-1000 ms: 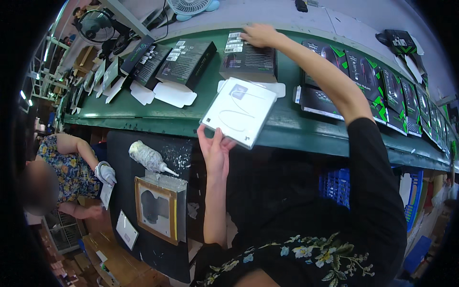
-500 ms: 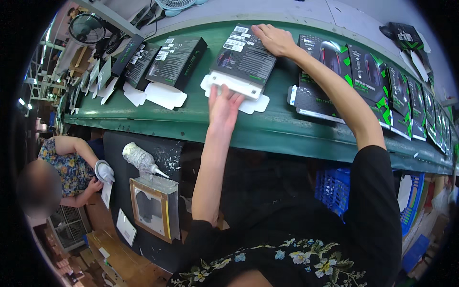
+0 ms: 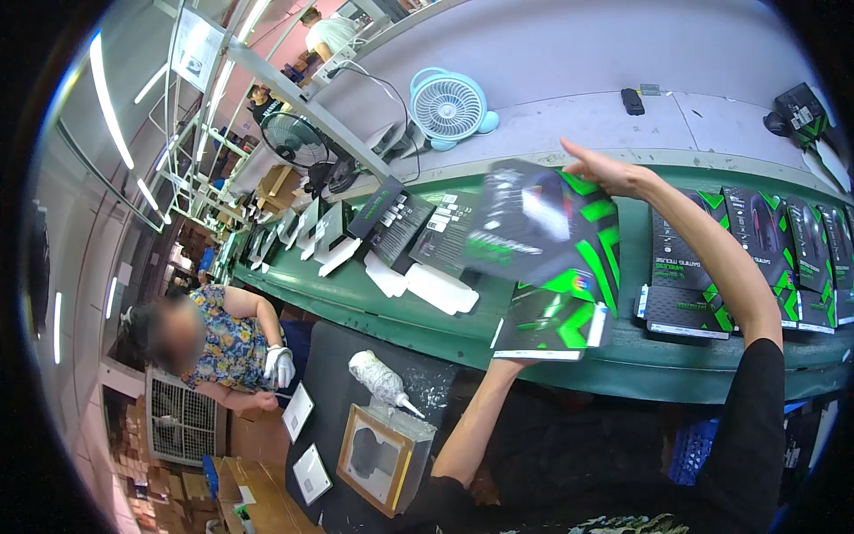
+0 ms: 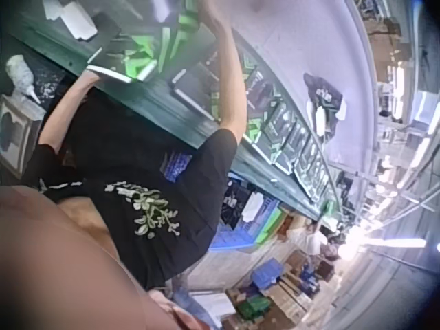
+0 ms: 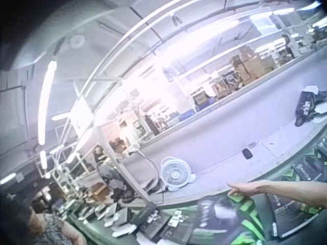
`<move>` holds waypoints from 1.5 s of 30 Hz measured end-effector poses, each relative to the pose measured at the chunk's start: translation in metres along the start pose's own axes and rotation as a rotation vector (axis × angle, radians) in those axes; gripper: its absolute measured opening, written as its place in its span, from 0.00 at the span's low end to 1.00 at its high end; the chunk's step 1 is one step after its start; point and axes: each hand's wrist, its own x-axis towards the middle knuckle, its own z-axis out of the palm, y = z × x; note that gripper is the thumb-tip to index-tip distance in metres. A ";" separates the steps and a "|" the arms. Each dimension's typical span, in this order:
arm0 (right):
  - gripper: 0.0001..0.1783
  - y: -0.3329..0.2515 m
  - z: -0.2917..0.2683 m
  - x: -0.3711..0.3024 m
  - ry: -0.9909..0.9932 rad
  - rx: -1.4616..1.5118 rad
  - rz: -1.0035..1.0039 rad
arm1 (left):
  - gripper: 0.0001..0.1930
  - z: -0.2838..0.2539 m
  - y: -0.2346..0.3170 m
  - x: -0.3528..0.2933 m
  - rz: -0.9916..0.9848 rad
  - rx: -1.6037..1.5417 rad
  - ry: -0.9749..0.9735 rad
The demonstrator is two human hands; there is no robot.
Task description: Applying glue to plastic inserts and packaging computer mice into branded boxes.
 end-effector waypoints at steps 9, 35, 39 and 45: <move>0.34 0.008 0.065 -0.033 0.459 -0.873 -0.238 | 0.19 0.007 0.011 0.046 0.189 0.492 -0.206; 0.16 0.033 0.023 0.032 0.329 -1.227 -0.489 | 0.13 -0.118 0.197 -0.252 -0.313 1.204 0.428; 0.11 -0.023 0.183 0.021 0.317 -0.800 -0.785 | 0.26 -0.239 0.222 -0.407 -0.717 2.157 0.525; 0.47 -0.077 0.461 0.037 -0.337 -1.086 -0.438 | 0.05 -0.322 0.255 -0.478 -0.992 2.296 -0.251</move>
